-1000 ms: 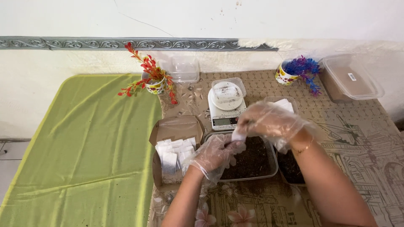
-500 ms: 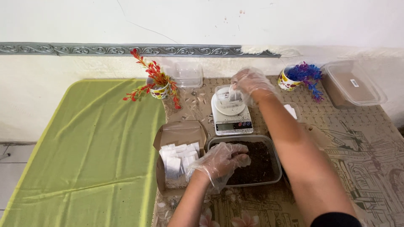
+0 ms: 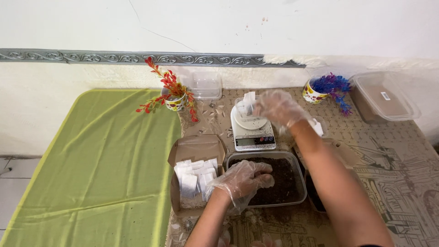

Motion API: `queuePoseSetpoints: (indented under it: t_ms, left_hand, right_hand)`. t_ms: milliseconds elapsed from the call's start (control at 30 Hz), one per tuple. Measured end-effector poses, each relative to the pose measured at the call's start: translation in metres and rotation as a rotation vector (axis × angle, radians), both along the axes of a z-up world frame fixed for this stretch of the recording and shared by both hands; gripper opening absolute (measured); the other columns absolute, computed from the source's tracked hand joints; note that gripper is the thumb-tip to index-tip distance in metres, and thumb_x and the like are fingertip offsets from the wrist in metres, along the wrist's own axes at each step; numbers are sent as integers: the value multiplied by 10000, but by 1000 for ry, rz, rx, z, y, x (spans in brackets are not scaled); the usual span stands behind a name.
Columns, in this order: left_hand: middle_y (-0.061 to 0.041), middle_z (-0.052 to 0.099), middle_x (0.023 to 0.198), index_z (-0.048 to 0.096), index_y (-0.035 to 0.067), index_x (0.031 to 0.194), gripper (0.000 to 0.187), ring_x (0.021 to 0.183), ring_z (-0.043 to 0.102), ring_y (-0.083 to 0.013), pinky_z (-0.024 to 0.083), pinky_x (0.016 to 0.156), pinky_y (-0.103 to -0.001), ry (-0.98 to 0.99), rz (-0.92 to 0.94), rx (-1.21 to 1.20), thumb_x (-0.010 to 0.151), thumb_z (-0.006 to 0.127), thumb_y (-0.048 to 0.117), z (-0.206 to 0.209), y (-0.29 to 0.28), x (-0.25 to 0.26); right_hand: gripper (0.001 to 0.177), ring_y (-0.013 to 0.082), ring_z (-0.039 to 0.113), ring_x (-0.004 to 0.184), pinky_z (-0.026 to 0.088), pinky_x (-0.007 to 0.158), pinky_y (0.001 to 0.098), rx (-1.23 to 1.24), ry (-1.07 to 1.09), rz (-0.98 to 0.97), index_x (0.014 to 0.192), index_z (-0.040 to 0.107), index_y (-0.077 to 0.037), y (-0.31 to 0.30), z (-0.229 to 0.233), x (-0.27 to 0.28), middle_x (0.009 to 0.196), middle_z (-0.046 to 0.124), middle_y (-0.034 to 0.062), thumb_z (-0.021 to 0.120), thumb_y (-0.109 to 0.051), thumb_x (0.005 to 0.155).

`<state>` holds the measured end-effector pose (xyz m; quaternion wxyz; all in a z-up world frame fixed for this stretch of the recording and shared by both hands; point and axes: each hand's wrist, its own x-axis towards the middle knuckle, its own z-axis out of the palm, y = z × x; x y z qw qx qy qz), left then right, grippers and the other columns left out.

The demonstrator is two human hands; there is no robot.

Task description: Filling small tea bags with loose tea leaves manually and placing them into a box.

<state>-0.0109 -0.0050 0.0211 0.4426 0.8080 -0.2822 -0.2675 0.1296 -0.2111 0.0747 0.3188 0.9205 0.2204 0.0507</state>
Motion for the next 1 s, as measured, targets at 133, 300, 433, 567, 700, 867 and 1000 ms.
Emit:
queuePoseSetpoints:
  t_ms: [133,300,433,567,700,867,1000]
  left_hand:
    - [-91,758,1040,710,339,1211,329,1076,684,-410,551,952,-542,1,-16,-11,953,571,489,-1,-4,2]
    - [-110,756,1072,709,322,1216,328,1095,674,-427,545,959,-552,14,-27,-10,962,561,468,6,-3,1]
    - [-123,757,1051,713,322,1209,329,1085,674,-438,544,953,-548,7,-8,-9,958,567,477,4,-4,1]
    - [-134,758,990,725,276,1175,315,1040,683,-450,547,923,-560,-25,7,-37,954,580,448,4,-4,-1]
    - [-92,765,935,750,304,1113,284,1021,707,-386,562,905,-524,-28,59,-24,923,623,471,-9,0,1]
    - [-136,663,671,644,177,708,350,741,686,-373,535,610,-450,-242,202,61,867,654,489,-25,-8,6]
    - [-241,648,677,621,114,671,383,781,705,-438,553,615,-523,-327,225,132,908,562,409,-119,-49,22]
  right_hand:
    - [56,122,462,655,410,543,252,-316,-65,189,949,577,-177,4,-6,-17,695,479,-91,534,-177,986]
    - [124,245,673,835,560,685,335,1108,343,-350,919,692,-76,6,-40,-14,873,688,123,695,-194,957]
    - [217,316,699,930,540,805,417,1369,272,-510,960,742,-85,25,-28,-21,947,710,127,791,-268,855]
    - [253,339,717,879,565,863,479,1842,539,-366,916,680,-63,25,11,-57,858,650,152,695,-315,934]
    - [322,357,730,841,585,906,526,2183,746,-224,883,633,-46,13,13,-99,792,605,171,623,-348,993]
    - [207,69,531,728,392,617,156,1510,885,107,932,577,-48,-51,-88,-115,763,515,18,597,-247,982]
    - [344,-124,572,1135,342,911,-12,607,730,392,1277,576,-107,-55,-116,-137,1003,601,-57,491,-295,1001]
